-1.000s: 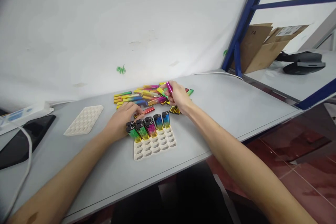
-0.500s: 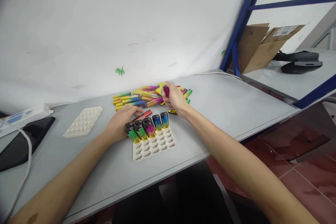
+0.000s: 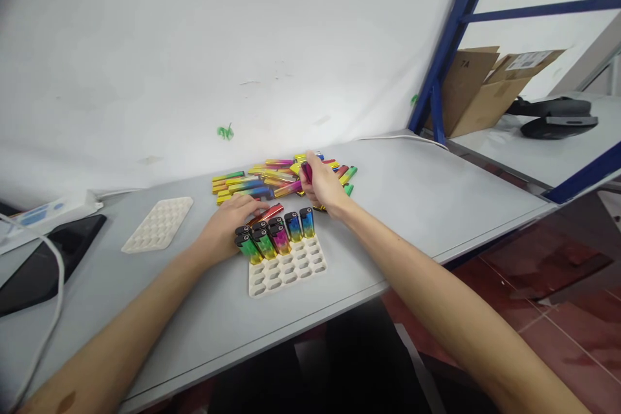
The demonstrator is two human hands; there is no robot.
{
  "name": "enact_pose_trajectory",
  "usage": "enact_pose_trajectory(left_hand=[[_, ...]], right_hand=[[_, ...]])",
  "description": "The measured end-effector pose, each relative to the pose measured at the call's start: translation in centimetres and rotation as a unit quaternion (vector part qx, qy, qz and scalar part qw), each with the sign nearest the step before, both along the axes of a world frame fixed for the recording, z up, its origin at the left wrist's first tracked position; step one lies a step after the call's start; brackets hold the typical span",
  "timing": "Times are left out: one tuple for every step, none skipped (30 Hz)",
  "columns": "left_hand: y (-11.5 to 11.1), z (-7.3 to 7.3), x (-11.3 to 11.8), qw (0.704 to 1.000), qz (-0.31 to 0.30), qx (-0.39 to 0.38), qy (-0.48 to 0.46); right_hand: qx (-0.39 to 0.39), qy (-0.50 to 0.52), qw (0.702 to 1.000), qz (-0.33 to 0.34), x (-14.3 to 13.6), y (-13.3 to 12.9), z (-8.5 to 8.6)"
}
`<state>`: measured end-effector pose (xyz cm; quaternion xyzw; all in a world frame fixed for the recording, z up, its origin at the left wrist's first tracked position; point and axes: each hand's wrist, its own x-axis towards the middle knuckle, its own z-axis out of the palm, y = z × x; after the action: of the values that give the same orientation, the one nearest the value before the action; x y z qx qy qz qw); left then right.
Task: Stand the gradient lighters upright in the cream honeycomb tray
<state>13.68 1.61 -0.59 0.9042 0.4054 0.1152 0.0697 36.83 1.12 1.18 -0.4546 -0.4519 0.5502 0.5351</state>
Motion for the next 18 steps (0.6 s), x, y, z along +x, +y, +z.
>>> enact_pose_trajectory(left_hand=[[0.0,0.0,0.0,1.000,-0.001,0.002,0.003],[0.1,-0.1,0.0,1.000,-0.001,0.004,0.005],[0.1,-0.1,0.0,1.000,-0.001,0.006,0.006],[0.1,-0.1,0.0,1.000,0.000,0.008,0.006],[0.1,-0.1,0.0,1.000,0.001,0.009,0.007],[0.1,-0.1,0.0,1.000,0.001,0.010,0.007],[0.1,-0.1,0.0,1.000,0.000,0.011,0.007],[0.1,-0.1,0.0,1.000,-0.001,0.011,0.008],[0.1,0.0,0.0,1.000,-0.001,0.010,0.008],[0.1,0.0,0.0,1.000,-0.001,0.011,0.008],[0.0,0.0,0.0,1.000,0.001,0.012,0.006],[0.0,0.0,0.0,1.000,0.003,0.012,0.004],[0.0,0.1,0.0,1.000,0.005,0.012,0.001],[-0.1,0.1,0.0,1.000,0.007,0.011,-0.003],[-0.1,0.0,0.0,1.000,0.011,0.012,-0.009],[-0.1,0.0,0.0,1.000,0.017,0.014,-0.016],[-0.1,-0.1,0.1,0.999,0.023,0.017,-0.024],[-0.1,-0.1,0.1,0.999,0.030,0.021,-0.031]], right_hand=[[0.004,-0.001,1.000,0.004,0.0,0.0,0.0],[0.012,-0.002,1.000,0.011,-0.1,-0.1,-0.1],[0.020,-0.001,1.000,0.019,-0.1,-0.1,-0.1],[0.028,0.001,0.999,0.026,-0.1,-0.2,-0.1],[0.033,0.003,0.999,0.029,0.0,-0.2,-0.1],[0.035,0.004,0.999,0.029,0.0,-0.3,-0.1],[0.034,0.004,0.999,0.025,0.0,-0.3,-0.1],[0.030,0.004,0.999,0.018,0.0,-0.3,-0.1],[0.025,0.004,1.000,0.009,0.0,-0.2,-0.1],[0.020,0.003,1.000,0.001,0.0,-0.2,-0.1],[0.018,0.002,1.000,-0.006,-0.1,-0.1,-0.1],[0.022,0.001,1.000,-0.013,-0.1,0.0,-0.2],[0.034,-0.005,0.999,-0.022,-0.1,0.0,-0.3],[0.054,-0.020,0.998,-0.034,0.0,-0.1,-0.4],[0.080,-0.041,0.995,-0.049,0.2,-0.2,-0.5],[0.107,-0.068,0.990,-0.065,0.4,-0.5,-0.5],[0.131,-0.099,0.983,-0.080,0.8,-1.0,-0.5],[0.152,-0.131,0.975,-0.097,1.3,-1.7,-0.3]])
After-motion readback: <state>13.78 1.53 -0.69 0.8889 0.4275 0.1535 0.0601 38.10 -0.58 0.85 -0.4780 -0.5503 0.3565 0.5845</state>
